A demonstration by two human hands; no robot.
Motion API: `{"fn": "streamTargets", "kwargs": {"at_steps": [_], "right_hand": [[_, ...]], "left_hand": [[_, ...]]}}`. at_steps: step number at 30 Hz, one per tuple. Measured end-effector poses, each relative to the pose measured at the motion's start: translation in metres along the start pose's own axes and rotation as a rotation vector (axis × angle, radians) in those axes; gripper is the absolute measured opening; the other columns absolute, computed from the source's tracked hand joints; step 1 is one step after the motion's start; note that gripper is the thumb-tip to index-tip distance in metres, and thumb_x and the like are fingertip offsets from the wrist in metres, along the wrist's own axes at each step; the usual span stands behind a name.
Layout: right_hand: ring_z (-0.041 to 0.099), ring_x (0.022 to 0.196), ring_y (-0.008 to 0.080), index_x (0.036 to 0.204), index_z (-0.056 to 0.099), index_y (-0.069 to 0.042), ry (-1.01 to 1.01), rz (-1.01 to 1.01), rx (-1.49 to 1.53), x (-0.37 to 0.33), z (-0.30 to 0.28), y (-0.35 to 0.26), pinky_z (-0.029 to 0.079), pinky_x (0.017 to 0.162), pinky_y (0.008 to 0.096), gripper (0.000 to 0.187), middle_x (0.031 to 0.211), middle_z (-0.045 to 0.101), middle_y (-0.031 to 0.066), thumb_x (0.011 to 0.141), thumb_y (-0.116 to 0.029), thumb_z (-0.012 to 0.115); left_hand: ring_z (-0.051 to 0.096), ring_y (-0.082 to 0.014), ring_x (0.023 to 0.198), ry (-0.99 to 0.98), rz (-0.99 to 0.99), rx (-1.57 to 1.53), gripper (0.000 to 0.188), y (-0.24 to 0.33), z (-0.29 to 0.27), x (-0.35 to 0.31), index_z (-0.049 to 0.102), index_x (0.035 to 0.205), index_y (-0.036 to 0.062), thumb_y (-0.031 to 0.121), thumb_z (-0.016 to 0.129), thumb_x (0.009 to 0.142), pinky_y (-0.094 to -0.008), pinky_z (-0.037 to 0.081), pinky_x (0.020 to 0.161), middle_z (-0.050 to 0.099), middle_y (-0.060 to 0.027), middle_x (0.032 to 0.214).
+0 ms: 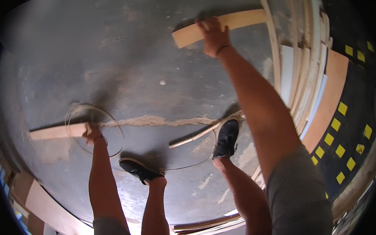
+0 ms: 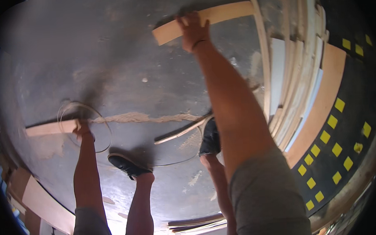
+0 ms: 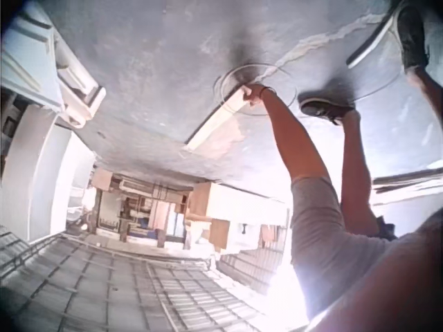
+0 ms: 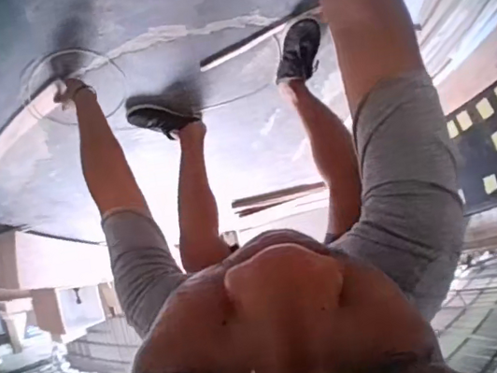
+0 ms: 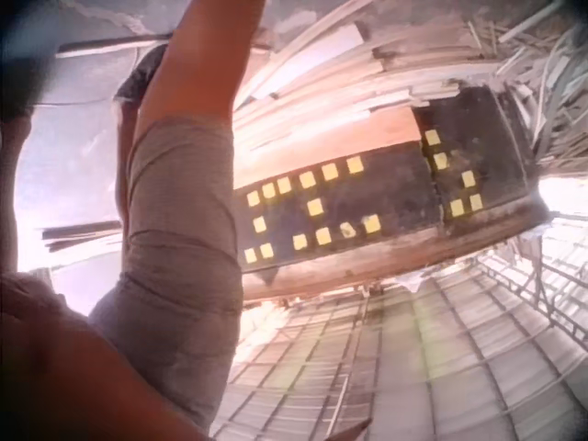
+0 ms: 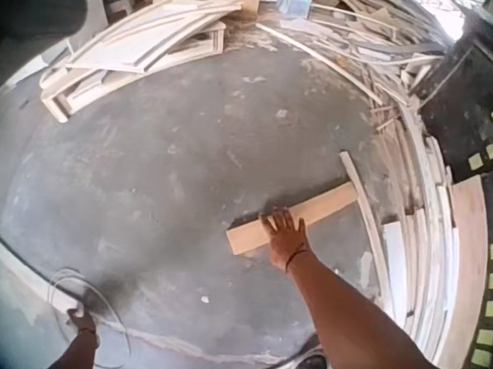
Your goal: The person picks up two wooden strips from the floor, positions a white cabinet door onto a larger wooden structure, and uses a power drill to fasten the hinges with screws inside the cabinet.
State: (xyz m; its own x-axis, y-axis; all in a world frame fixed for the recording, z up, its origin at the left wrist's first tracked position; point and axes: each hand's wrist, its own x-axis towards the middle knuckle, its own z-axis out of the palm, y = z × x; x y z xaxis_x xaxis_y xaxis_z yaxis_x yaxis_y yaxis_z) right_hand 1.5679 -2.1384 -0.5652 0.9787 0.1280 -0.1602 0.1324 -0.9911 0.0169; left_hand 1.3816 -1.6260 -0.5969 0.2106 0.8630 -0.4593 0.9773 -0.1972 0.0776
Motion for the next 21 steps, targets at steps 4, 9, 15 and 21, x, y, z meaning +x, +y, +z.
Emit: {"fn": "streamTargets", "kwargs": {"at_steps": [4,9,15,21], "right_hand": [[0.038,0.116,0.0295,0.114,0.054,-0.021,-0.145,-0.245,-0.019,-0.015,-0.015,-0.003,0.021,0.095,0.0645,0.054,0.111,0.049,0.0092,0.062,-0.021,0.067],[0.054,0.091,0.0272,0.103,0.056,-0.014,-0.088,-0.253,0.482,-0.073,-0.081,0.004,0.045,0.081,0.0433,0.056,0.096,0.052,0.0098,0.051,-0.028,0.072],[0.057,0.084,0.0299,0.099,0.055,-0.004,0.063,0.464,0.575,-0.141,-0.064,0.165,0.047,0.075,0.0386,0.044,0.089,0.057,0.0156,0.065,-0.028,0.067],[0.057,0.096,0.034,0.108,0.05,0.001,-0.039,0.98,0.403,-0.252,0.011,0.3,0.045,0.085,0.0392,0.057,0.104,0.058,0.0222,0.066,-0.033,0.07]], "left_hand": [[0.036,-0.0358,0.121,-0.081,-0.071,-0.087,0.092,-0.033,-0.019,0.003,0.031,0.136,0.012,0.07,0.052,0.067,-0.051,0.035,0.093,0.027,-0.0211,0.139],[0.035,-0.0301,0.122,-0.193,-0.197,-0.164,0.097,-0.034,-0.04,0.018,0.031,0.135,0.01,0.076,0.049,0.065,-0.0547,0.035,0.089,0.029,-0.0173,0.139],[0.055,-0.0282,0.095,-0.162,-0.081,0.011,0.104,-0.058,-0.032,0.119,0.04,0.12,-0.0121,0.072,0.059,0.062,-0.0413,0.045,0.078,0.055,-0.0165,0.113],[0.048,-0.023,0.099,-0.269,-0.178,-0.298,0.091,-0.068,-0.007,0.078,0.045,0.116,0.0041,0.071,0.062,0.057,-0.0382,0.041,0.08,0.05,-0.0092,0.113]]}}
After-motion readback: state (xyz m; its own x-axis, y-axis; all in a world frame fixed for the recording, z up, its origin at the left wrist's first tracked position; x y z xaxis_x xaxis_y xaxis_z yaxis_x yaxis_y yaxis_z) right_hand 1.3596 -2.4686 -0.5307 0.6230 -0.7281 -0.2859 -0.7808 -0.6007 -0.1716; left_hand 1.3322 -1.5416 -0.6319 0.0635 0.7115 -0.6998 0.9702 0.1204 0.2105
